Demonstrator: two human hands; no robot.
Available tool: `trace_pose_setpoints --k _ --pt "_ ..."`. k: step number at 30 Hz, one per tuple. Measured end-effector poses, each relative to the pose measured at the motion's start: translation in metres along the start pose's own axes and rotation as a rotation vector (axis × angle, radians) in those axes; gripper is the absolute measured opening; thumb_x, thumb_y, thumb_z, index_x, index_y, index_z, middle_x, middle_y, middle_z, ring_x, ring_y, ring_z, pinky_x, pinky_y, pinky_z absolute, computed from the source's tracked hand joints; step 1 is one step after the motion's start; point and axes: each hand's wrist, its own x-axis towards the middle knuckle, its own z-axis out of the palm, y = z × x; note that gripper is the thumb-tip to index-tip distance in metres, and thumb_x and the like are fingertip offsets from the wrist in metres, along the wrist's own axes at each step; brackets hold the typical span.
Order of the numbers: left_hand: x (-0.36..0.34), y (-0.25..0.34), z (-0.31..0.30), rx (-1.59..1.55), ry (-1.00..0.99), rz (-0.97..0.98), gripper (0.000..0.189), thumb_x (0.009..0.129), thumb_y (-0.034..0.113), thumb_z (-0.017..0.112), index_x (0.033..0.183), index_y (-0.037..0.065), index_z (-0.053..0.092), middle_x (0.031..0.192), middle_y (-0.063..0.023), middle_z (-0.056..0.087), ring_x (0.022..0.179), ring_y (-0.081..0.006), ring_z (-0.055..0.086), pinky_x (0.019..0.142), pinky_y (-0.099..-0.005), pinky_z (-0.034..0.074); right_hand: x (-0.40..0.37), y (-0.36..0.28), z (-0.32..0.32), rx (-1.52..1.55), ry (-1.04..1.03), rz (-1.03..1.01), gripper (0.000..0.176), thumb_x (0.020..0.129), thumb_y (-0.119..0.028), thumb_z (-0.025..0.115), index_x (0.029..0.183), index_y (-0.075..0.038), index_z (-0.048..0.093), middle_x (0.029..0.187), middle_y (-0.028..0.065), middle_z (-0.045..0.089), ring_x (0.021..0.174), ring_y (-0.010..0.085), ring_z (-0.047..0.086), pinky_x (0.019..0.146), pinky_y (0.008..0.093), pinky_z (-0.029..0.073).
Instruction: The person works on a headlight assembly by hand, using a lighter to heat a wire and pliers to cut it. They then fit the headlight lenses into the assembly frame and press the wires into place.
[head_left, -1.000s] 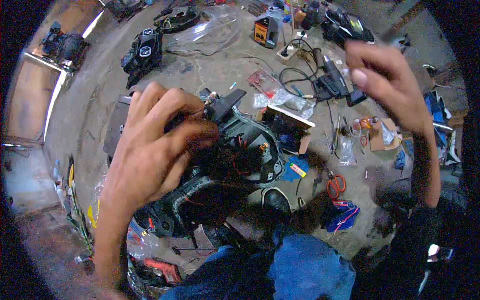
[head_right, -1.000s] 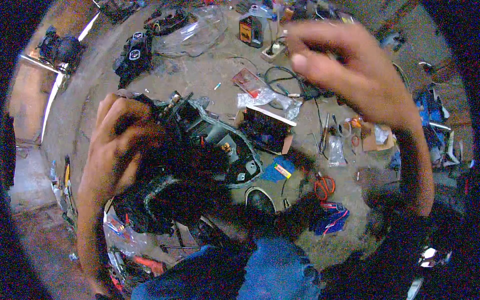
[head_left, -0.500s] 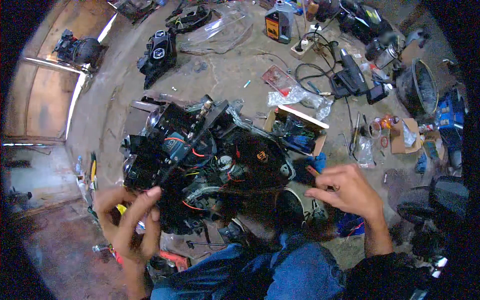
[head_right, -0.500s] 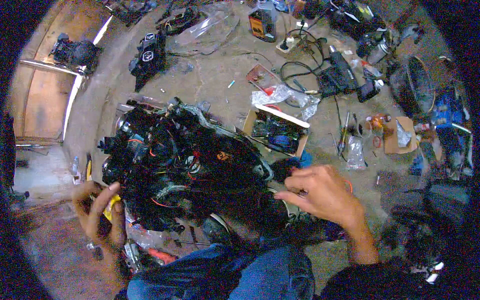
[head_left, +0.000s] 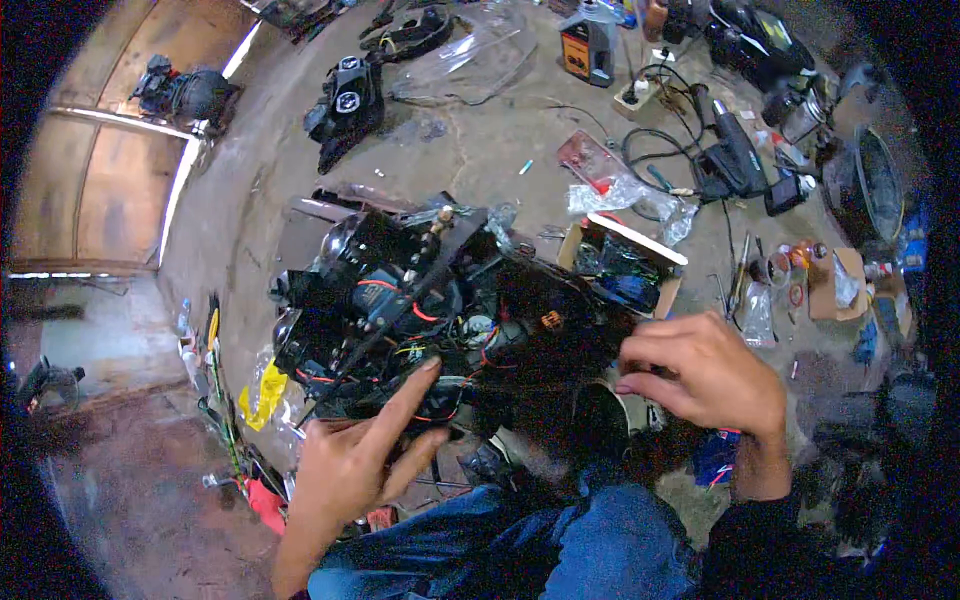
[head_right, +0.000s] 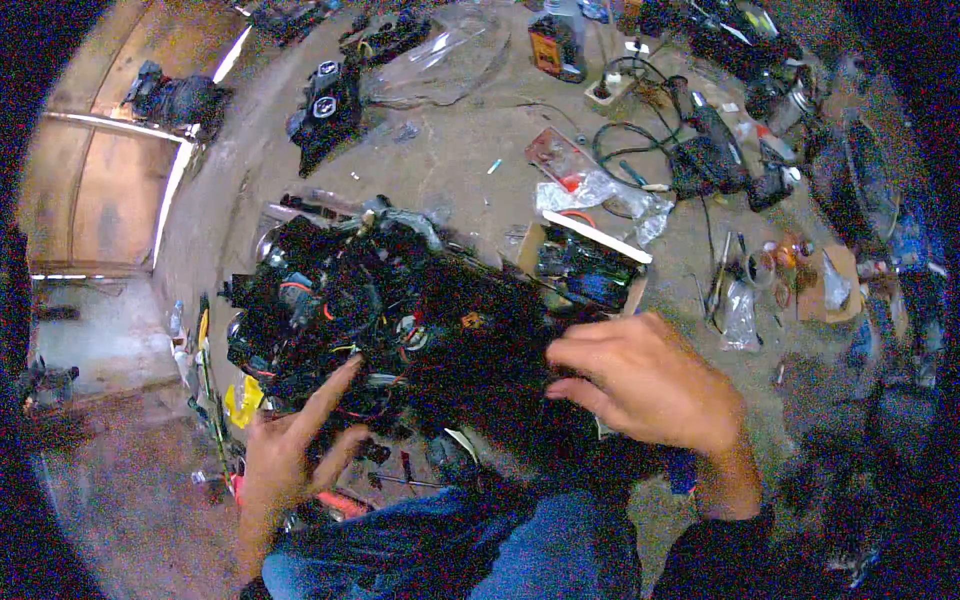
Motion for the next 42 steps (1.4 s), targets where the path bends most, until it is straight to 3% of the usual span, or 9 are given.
trace_pose_setpoints --k 9,12,15,21,24,27,31,39,42 --pt "0.010 0.014 0.009 -0.032 -0.225 -0.114 0.079 0.097 0.029 0.076 0.165 0.009 0.040 0.081 -0.0116 0.078 0.062 -0.0243 0.075 0.064 -0.0382 0.060 -0.016 0.007 0.014 0.004 -0.060 0.139 0.016 0.099 -0.019 0.068 0.098 -0.004 0.071 0.093 0.0162 0.074 0.090 0.0402 0.072 0.080 0.0499 0.057" --pt "0.009 0.006 0.023 -0.048 -0.039 0.027 0.078 0.097 0.030 0.076 0.164 0.008 0.042 0.077 -0.0087 0.077 0.057 -0.0227 0.072 0.058 -0.0385 0.058 -0.005 0.006 0.010 -0.062 -0.019 0.088 0.016 0.098 -0.020 0.070 0.098 -0.003 0.071 0.090 0.0169 0.073 0.087 0.0388 0.073 0.076 0.0484 0.056" --pt "0.007 0.007 0.024 0.057 -0.049 0.039 0.075 0.098 0.032 0.074 0.163 0.009 0.044 0.073 -0.0063 0.075 0.053 -0.0211 0.069 0.053 -0.0379 0.056 0.007 -0.003 0.001 -0.059 -0.055 0.171 0.017 0.097 -0.019 0.073 0.095 -0.003 0.069 0.085 0.0156 0.071 0.081 0.0372 0.072 0.072 0.0466 0.055" --pt "0.011 0.016 0.021 0.157 -0.124 0.010 0.068 0.101 0.034 0.071 0.160 0.008 0.049 0.068 -0.0045 0.072 0.047 -0.0192 0.064 0.049 -0.0366 0.053 0.027 -0.015 0.005 0.135 0.309 0.107 0.017 0.093 -0.014 0.078 0.090 -0.003 0.065 0.095 0.0143 0.067 0.085 0.0330 0.069 0.076 0.0421 0.055" --pt "0.012 0.015 0.026 0.157 -0.076 0.035 0.067 0.102 0.034 0.071 0.159 0.005 0.050 0.064 -0.0039 0.069 0.045 -0.0189 0.062 0.048 -0.0368 0.052 0.044 -0.012 0.016 0.132 0.537 -0.105 0.015 0.093 -0.012 0.078 0.093 -0.001 0.068 0.097 0.0145 0.063 0.086 0.0339 0.066 0.079 0.0428 0.055" --pt "0.014 0.017 0.029 0.207 -0.037 0.071 0.067 0.102 0.033 0.070 0.158 0.004 0.051 0.063 -0.0038 0.068 0.045 -0.0183 0.061 0.047 -0.0362 0.052 0.067 -0.012 0.021 0.099 0.594 -0.190 0.012 0.092 -0.009 0.076 0.097 0.000 0.070 0.097 0.0134 0.061 0.091 0.0350 0.064 0.084 0.0440 0.054" --pt "0.016 0.021 0.027 0.199 -0.096 0.034 0.065 0.102 0.031 0.070 0.158 0.003 0.051 0.062 -0.0036 0.068 0.044 -0.0171 0.060 0.047 -0.0354 0.051 0.094 -0.002 0.022 -0.095 0.419 -0.232 0.021 0.082 -0.013 0.079 0.096 0.001 0.071 0.109 0.0140 0.061 0.109 0.0338 0.061 0.093 0.0442 0.052" --pt "0.014 0.026 0.018 0.193 -0.091 -0.014 0.062 0.100 0.024 0.072 0.156 0.004 0.054 0.064 -0.0017 0.069 0.044 -0.0150 0.061 0.047 -0.0338 0.051 0.103 -0.011 0.027 -0.023 0.392 -0.279 0.022 0.084 -0.020 0.081 0.096 -0.003 0.076 0.109 0.0153 0.062 0.108 0.0354 0.062 0.093 0.0454 0.053" --pt "0.010 0.015 0.025 0.093 0.108 0.045 0.058 0.096 0.018 0.076 0.151 0.006 0.060 0.065 -0.0011 0.070 0.043 -0.0151 0.061 0.047 -0.0328 0.051 0.096 -0.022 0.024 0.077 0.382 -0.284 0.022 0.088 -0.024 0.081 0.098 -0.005 0.077 0.106 0.0157 0.063 0.105 0.0358 0.063 0.090 0.0452 0.053"
